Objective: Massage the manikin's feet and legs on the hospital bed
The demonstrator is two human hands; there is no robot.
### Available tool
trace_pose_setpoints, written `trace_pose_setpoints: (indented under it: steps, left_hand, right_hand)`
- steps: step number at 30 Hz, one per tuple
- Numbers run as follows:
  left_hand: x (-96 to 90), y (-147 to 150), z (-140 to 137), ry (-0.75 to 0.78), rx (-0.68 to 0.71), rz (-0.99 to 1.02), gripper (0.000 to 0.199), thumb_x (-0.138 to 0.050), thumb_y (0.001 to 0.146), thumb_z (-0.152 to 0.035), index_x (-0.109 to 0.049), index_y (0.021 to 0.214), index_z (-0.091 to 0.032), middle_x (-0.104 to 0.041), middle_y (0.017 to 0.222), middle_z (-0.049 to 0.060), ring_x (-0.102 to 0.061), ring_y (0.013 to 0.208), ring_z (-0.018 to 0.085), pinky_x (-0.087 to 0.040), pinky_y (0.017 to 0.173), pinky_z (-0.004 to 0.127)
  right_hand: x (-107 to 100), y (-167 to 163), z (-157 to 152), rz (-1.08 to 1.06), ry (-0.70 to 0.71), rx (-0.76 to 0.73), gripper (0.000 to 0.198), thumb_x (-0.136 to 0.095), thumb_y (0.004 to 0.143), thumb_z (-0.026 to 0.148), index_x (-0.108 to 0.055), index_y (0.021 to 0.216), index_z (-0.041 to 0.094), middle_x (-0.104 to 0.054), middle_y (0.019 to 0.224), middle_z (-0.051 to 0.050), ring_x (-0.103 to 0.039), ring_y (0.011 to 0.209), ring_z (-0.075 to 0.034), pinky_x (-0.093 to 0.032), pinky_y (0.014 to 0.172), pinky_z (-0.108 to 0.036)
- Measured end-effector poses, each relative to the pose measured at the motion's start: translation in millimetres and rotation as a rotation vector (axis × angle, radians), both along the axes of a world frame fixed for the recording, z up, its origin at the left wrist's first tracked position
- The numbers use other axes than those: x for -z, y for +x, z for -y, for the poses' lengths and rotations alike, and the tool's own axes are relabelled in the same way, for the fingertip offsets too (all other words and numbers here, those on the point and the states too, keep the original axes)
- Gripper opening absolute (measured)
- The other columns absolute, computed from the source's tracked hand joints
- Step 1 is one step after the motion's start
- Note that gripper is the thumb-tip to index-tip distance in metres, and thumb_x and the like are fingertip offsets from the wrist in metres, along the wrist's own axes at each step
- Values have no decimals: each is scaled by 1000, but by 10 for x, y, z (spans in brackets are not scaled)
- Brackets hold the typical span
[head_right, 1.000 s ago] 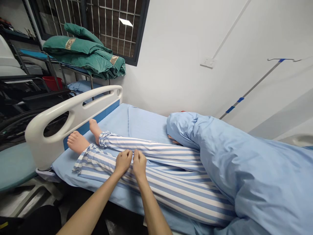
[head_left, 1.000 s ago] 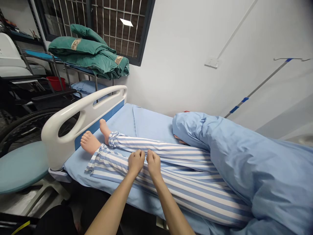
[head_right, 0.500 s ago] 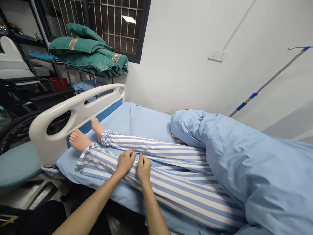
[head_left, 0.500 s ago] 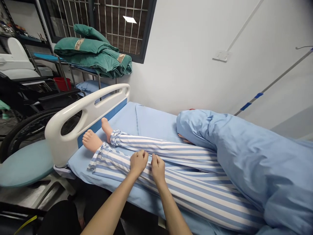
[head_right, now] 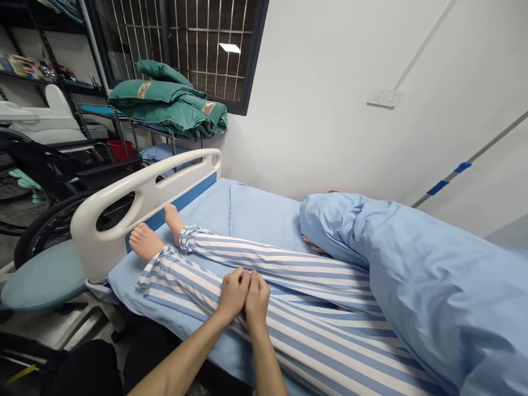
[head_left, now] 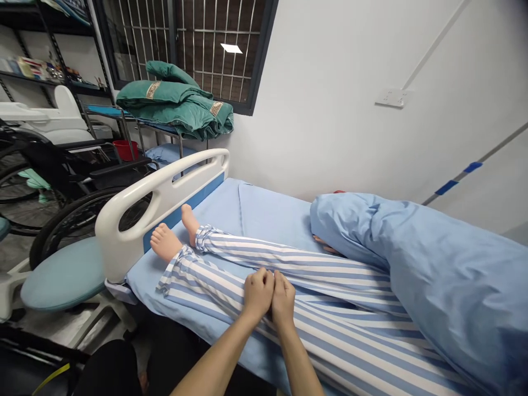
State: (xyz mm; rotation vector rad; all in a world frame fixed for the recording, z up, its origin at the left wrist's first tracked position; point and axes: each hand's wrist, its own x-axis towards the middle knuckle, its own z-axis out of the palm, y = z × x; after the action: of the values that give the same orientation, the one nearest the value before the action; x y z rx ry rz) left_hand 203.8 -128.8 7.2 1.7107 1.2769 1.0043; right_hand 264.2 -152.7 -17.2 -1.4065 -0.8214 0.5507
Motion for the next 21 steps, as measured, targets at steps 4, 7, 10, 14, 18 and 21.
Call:
trace_pose_setpoints:
  steps: [4, 7, 10, 14, 18, 21]
  left_hand:
    - [136, -41, 32, 50, 17, -191, 32, -34, 85, -31, -49, 59, -20, -59, 61, 2, -50, 61, 12, -30, 60, 25]
    - [127, -40, 32, 59, 16, -226, 32, -34, 86, -31, -52, 62, -21, -62, 64, 2, -53, 64, 14, -30, 61, 26]
    - [94, -43, 32, 71, 16, -247, 32, -33, 86, -30, -53, 63, -21, -63, 67, 3, -54, 66, 14, -30, 61, 26]
    - [72, -47, 35, 74, 15, -276, 32, -32, 87, -30, -55, 67, -21, -65, 71, 4, -56, 69, 15, -30, 62, 26]
    - [89, -29, 34, 89, 31, -310, 31, -34, 87, -29, -57, 67, -21, -64, 69, 3, -55, 68, 15, -29, 61, 26]
    - [115, -13, 32, 107, 33, -332, 29, -38, 85, -29, -57, 65, -21, -63, 66, 3, -55, 66, 14, -28, 60, 25]
  right_hand:
    - [9, -1, 3, -14, 6, 49, 36, -49, 77, 48, -43, 58, 18, -42, 52, 3, -37, 52, -10, -36, 48, -22]
    - [34, -3, 1, -17, 12, 55, 36, -49, 77, 47, -42, 58, 18, -41, 52, 4, -36, 52, -9, -35, 49, -22]
    - [49, -1, -13, -11, 8, 39, 36, -48, 77, 47, -43, 58, 17, -42, 53, 4, -37, 53, -10, -35, 50, -22]
    - [-62, 53, -6, 45, -25, -17, 37, -47, 76, 48, -44, 56, 17, -44, 52, 3, -38, 52, -11, -35, 50, -23]
    - [-278, 157, 95, 247, -71, -68, 40, -47, 77, 48, -41, 51, 18, -39, 48, 4, -34, 49, -10, -29, 47, -23]
    - [-293, 197, 168, 326, -60, -58, 41, -43, 80, 48, -40, 51, 19, -38, 47, 4, -33, 48, -10, -27, 48, -24]
